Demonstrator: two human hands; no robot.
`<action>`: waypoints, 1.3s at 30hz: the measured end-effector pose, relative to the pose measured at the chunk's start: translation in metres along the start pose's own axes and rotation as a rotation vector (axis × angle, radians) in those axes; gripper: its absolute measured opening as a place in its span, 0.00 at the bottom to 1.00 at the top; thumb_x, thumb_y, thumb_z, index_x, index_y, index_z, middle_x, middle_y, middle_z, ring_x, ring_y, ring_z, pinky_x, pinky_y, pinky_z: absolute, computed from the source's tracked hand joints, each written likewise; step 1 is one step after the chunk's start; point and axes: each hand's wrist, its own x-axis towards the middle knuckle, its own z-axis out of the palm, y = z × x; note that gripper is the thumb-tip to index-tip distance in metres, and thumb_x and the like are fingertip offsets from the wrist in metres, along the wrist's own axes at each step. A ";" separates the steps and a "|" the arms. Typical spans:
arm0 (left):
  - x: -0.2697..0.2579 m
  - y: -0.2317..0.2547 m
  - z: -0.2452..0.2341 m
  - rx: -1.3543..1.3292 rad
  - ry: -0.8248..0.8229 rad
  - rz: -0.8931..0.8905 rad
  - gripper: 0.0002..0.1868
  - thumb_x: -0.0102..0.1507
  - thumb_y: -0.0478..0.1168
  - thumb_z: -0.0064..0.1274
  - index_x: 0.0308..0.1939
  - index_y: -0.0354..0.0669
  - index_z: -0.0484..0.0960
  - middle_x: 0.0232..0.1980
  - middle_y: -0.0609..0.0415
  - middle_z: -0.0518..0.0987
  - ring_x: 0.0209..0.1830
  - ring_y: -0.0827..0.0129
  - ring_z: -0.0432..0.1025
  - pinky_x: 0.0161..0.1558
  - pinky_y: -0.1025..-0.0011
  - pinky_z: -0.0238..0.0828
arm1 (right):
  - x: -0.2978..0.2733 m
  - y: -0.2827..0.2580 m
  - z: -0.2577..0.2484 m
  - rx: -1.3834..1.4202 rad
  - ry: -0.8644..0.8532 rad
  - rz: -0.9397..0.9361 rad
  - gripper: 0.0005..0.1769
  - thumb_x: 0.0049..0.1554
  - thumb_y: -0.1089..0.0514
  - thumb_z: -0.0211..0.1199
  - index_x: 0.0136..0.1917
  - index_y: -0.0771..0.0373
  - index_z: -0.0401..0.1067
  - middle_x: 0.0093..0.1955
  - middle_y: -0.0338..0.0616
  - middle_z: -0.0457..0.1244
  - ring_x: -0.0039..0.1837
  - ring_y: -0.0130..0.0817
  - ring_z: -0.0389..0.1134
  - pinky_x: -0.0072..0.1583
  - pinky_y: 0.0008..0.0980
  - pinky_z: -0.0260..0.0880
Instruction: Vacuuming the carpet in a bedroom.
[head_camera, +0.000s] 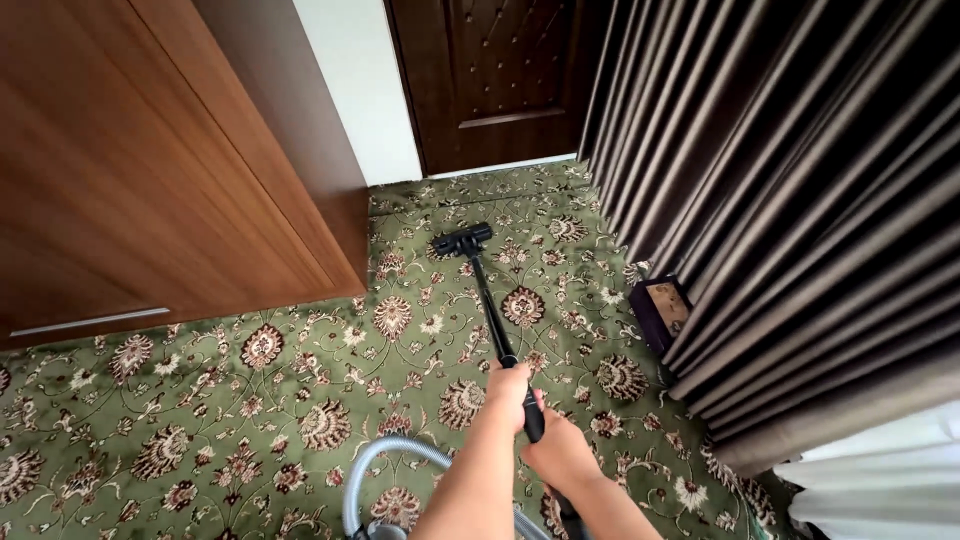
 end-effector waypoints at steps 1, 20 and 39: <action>-0.001 -0.004 -0.008 0.006 0.004 -0.001 0.17 0.64 0.35 0.50 0.53 0.50 0.62 0.38 0.46 0.72 0.23 0.58 0.70 0.21 0.58 0.69 | -0.011 -0.005 0.002 0.021 0.002 -0.027 0.22 0.46 0.60 0.66 0.54 0.64 0.68 0.39 0.53 0.71 0.34 0.43 0.73 0.40 0.41 0.73; -0.197 -0.070 -0.103 -0.060 0.055 0.015 0.20 0.64 0.34 0.49 0.56 0.47 0.59 0.35 0.45 0.70 0.20 0.59 0.69 0.19 0.60 0.67 | -0.256 0.003 0.061 0.240 -0.067 -0.007 0.16 0.48 0.65 0.63 0.51 0.68 0.67 0.30 0.48 0.62 0.26 0.38 0.65 0.31 0.41 0.67; -0.157 -0.074 -0.151 0.006 -0.055 -0.064 0.24 0.64 0.34 0.49 0.61 0.51 0.57 0.46 0.40 0.70 0.25 0.57 0.72 0.24 0.56 0.72 | -0.254 -0.016 0.106 0.229 -0.014 0.058 0.16 0.47 0.63 0.66 0.48 0.68 0.70 0.29 0.49 0.64 0.25 0.39 0.65 0.31 0.41 0.66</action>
